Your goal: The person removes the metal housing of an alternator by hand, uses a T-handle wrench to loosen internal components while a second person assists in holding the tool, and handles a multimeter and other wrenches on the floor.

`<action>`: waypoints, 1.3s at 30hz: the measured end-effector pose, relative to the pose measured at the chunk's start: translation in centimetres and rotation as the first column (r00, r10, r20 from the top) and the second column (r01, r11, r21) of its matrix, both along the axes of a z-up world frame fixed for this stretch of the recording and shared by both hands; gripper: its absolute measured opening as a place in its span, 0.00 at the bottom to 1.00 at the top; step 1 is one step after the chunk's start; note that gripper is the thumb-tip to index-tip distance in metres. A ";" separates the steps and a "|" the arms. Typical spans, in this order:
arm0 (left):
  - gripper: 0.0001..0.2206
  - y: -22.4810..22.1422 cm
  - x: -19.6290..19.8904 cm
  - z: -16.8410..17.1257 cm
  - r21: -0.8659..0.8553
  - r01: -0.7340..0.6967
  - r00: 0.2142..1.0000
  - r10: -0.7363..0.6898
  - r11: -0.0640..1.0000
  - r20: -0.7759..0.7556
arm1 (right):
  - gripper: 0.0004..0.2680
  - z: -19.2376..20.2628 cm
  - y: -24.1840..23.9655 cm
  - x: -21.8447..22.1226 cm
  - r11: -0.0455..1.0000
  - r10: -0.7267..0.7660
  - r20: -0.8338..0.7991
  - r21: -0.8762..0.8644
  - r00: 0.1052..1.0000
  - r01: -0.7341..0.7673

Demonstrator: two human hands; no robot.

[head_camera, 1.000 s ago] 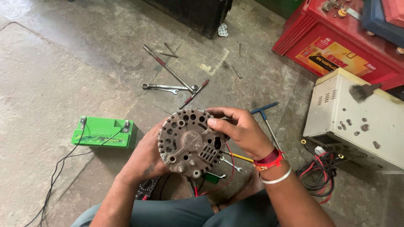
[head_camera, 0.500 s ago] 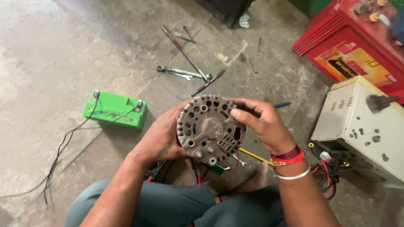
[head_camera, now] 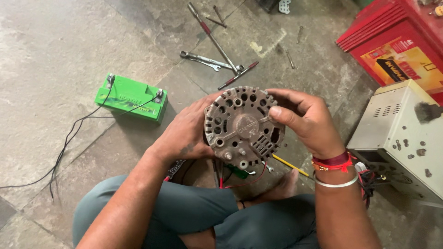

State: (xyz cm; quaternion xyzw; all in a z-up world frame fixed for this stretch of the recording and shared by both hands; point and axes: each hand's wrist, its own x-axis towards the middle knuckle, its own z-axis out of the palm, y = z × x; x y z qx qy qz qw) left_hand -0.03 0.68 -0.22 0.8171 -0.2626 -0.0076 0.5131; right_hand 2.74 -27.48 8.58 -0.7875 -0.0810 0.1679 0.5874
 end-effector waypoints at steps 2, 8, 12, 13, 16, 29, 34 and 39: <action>0.50 0.0 0.0 -0.1 0.017 -0.001 1.000 0.001 1.000 0.004 | 0.17 0.2 0.0 0.0 1.000 0.002 0.000 -0.016 1.000 -0.002; 0.50 0.1 -0.1 0.1 0.031 0.004 0.999 -0.006 1.000 0.037 | 0.17 0.7 0.0 0.0 1.000 0.015 -0.011 -0.028 1.000 -0.015; 0.50 0.1 -0.2 0.5 0.022 -0.001 1.000 0.001 1.000 0.008 | 0.17 0.7 -0.1 0.1 1.000 0.009 -0.012 -0.029 1.000 -0.010; 0.49 0.1 -0.2 0.5 0.016 0.001 1.000 -0.001 1.000 0.008 | 0.17 0.7 -0.2 0.1 0.999 0.005 -0.016 -0.032 1.000 -0.006; 0.50 0.0 -0.2 0.6 0.043 -0.009 1.000 0.009 0.999 -0.004 | 0.17 0.7 -0.4 0.1 0.999 0.005 -0.006 -0.048 1.000 -0.006; 0.53 0.3 -0.3 -0.9 0.030 -0.004 1.000 0.004 1.000 0.024 | 0.17 1.3 -0.5 -0.1 0.995 0.045 -0.001 -0.087 0.999 -0.045; 0.53 0.3 -0.2 -0.7 0.036 -0.001 0.999 0.000 0.999 0.037 | 0.19 0.3 -0.8 0.6 0.997 0.059 -0.087 0.051 0.994 -0.055; 0.52 0.3 -0.2 -0.7 0.009 0.004 0.998 -0.005 1.000 0.055 | 0.20 -0.6 -1.5 1.3 0.984 0.073 -0.195 0.175 0.978 -0.039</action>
